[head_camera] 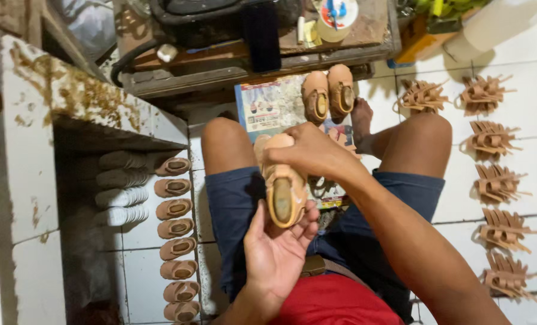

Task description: The person sits on the floor and assembles sandals by hand. They attach a star-shaped upper to a sole, fold the tabs, and press them into place. The person repeats this process for multiple sandals, placing finished units on a nearby box.

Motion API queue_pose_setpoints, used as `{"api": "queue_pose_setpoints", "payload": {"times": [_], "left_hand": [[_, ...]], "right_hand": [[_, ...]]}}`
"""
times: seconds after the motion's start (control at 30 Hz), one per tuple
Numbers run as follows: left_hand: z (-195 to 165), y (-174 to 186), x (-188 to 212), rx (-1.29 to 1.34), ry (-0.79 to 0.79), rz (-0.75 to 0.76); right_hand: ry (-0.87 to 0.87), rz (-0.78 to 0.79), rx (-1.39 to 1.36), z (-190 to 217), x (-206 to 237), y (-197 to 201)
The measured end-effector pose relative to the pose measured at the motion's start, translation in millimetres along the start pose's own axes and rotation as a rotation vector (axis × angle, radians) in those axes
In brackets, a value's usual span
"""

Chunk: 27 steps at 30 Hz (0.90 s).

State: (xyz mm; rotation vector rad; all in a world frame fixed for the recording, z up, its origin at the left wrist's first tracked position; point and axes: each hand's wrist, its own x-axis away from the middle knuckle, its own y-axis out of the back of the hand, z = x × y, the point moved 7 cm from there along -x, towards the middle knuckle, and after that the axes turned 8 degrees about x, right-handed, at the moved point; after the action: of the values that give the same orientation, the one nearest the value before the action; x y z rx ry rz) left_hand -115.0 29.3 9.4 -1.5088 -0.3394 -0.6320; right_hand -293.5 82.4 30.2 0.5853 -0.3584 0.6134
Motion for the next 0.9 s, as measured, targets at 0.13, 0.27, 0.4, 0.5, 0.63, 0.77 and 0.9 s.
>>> {"api": "queue_pose_setpoints", "payload": {"times": [0.13, 0.27, 0.4, 0.5, 0.63, 0.77, 0.9], "left_hand": [[1, 11, -8, -0.029, 0.01, 0.008], [-2, 9, -9, -0.061, 0.0, 0.036], [-12, 13, -14, -0.139, -0.023, 0.073], [-28, 30, -22, -0.147, -0.078, 0.009], [-69, 5, -15, -0.459, -0.316, 0.37], [-126, -44, 24, -1.517, -0.944, 0.466], [-138, -70, 28, -1.9, -1.021, 0.598]], "right_hand": [[0.133, -0.144, 0.296, 28, 26, 14], [0.218, -0.24, 0.299, 42, 44, 21], [0.173, -0.163, 0.074, 27, 49, 19], [0.22, -0.072, -0.093, 17, 45, 15], [0.322, 0.103, -0.422, 12, 43, 10], [0.691, -0.103, -0.1, 32, 55, 5], [0.811, -0.116, 0.204, 51, 53, -30]]}}
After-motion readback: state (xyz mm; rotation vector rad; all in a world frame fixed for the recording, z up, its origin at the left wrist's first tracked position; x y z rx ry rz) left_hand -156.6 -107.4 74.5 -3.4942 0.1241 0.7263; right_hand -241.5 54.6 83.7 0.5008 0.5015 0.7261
